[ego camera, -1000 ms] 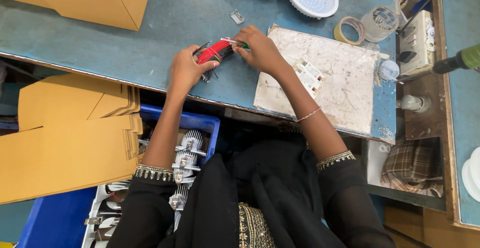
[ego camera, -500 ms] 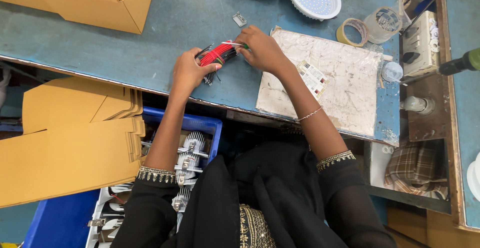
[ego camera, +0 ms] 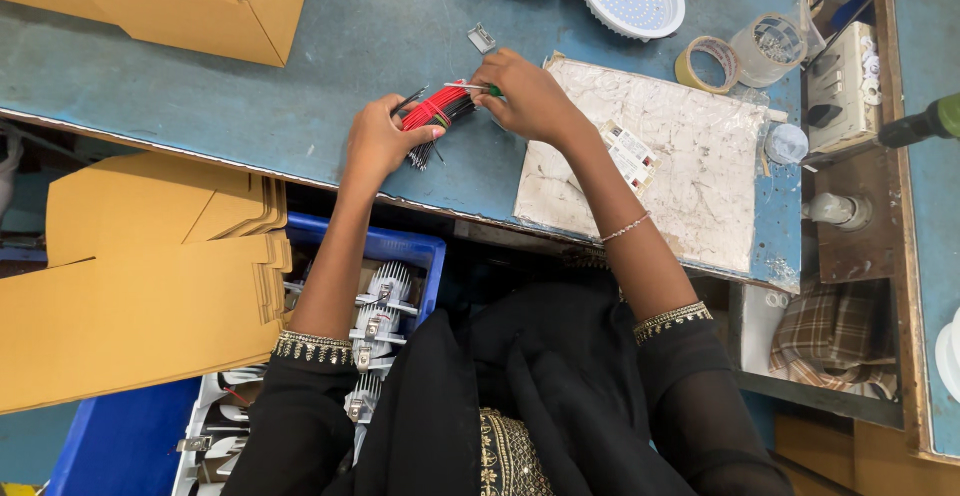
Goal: The person assembles and tests LED drivers by connecting wires to components and tightening screws using a screwdriver.
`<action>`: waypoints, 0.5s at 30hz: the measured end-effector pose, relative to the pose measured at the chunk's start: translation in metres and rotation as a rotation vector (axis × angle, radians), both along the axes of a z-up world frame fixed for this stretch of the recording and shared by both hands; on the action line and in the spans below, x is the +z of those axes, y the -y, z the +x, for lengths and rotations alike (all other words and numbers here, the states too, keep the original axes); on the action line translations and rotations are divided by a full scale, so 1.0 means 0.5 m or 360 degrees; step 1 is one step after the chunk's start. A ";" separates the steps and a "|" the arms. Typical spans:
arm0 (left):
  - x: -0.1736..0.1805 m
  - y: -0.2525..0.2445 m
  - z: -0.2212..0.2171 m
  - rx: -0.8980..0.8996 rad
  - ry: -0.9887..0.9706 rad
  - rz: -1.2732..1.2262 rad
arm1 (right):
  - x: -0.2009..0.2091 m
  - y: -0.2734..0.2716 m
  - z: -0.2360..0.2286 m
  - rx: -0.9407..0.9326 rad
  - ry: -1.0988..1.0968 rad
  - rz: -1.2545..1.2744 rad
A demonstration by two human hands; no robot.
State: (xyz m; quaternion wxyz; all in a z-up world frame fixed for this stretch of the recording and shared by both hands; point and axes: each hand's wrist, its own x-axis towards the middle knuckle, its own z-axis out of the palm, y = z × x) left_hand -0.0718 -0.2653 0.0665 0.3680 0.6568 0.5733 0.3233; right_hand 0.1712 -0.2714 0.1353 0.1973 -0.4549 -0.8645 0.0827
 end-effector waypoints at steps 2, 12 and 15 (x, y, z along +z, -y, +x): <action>-0.001 0.000 0.000 -0.0016 0.0030 -0.0005 | -0.003 0.003 -0.005 -0.0031 0.0004 0.0013; 0.004 -0.001 -0.001 -0.0017 0.0061 -0.0041 | -0.019 -0.002 -0.015 -0.0080 -0.0028 0.0028; 0.002 -0.003 -0.001 -0.0003 0.0033 -0.0042 | -0.030 -0.013 -0.016 -0.0026 -0.0038 0.0068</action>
